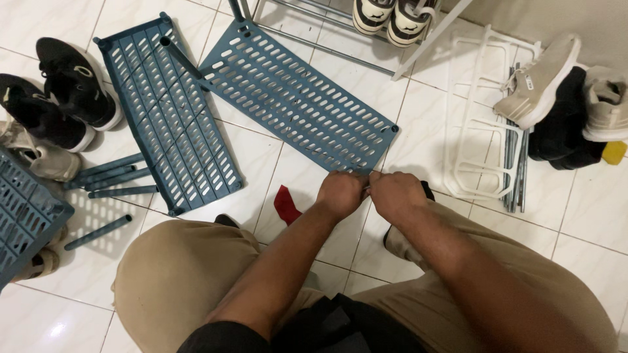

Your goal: The person assembles a blue plastic stool by inserting cylindrical legs into the perforated seat and stacking a second seat on top. The person uses a red cloth to wipe the plastic surfaces during assembly.

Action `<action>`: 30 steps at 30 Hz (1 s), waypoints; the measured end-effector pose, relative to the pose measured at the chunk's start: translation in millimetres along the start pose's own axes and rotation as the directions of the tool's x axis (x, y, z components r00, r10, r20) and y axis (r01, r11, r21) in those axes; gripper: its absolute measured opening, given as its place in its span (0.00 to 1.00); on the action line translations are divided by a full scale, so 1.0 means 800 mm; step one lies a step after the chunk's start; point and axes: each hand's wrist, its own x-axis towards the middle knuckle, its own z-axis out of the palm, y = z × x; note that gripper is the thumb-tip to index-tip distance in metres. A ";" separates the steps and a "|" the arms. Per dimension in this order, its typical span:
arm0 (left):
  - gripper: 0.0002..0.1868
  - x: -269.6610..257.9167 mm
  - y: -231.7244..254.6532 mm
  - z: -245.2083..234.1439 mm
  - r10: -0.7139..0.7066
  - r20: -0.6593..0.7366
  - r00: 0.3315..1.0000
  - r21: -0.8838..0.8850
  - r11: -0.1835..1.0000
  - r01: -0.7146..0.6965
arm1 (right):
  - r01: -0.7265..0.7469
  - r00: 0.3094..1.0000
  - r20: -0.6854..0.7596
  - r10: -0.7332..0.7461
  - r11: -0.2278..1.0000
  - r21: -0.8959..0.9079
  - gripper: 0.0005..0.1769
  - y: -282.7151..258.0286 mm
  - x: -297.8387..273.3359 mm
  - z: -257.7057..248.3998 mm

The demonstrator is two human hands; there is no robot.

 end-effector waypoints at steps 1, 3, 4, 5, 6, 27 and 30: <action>0.11 0.000 -0.001 -0.001 -0.003 0.004 1.000 0.003 1.000 0.003 | -0.017 1.000 0.019 0.016 1.000 0.019 0.10 -0.001 0.002 0.001; 0.11 0.000 -0.002 -0.002 -0.005 0.011 1.000 0.009 1.000 0.005 | -0.052 0.997 0.060 0.048 0.996 0.067 0.12 -0.002 0.004 0.003; 0.11 -0.001 -0.002 -0.003 -0.021 0.045 0.999 0.011 1.000 0.021 | -0.071 0.995 0.082 0.063 0.993 0.094 0.13 -0.003 0.004 0.004; 0.11 0.001 -0.001 -0.005 -0.037 0.073 0.997 0.015 0.999 0.036 | -0.089 0.992 0.099 0.078 0.989 0.118 0.15 -0.003 0.006 0.003; 0.11 0.002 0.000 -0.007 -0.053 0.101 0.993 0.020 0.998 0.052 | -0.091 0.994 0.077 0.081 0.986 0.140 0.14 -0.002 0.005 0.002; 0.30 -0.054 -0.073 -0.086 -0.435 -0.008 0.901 0.080 0.898 0.434 | -0.005 0.996 -0.093 0.008 1.000 0.026 0.26 -0.058 0.034 -0.102; 0.28 -0.075 -0.088 -0.108 -0.531 0.008 0.847 0.080 0.845 0.529 | 0.057 0.996 -0.066 -0.058 0.998 -0.015 0.26 -0.086 0.039 -0.112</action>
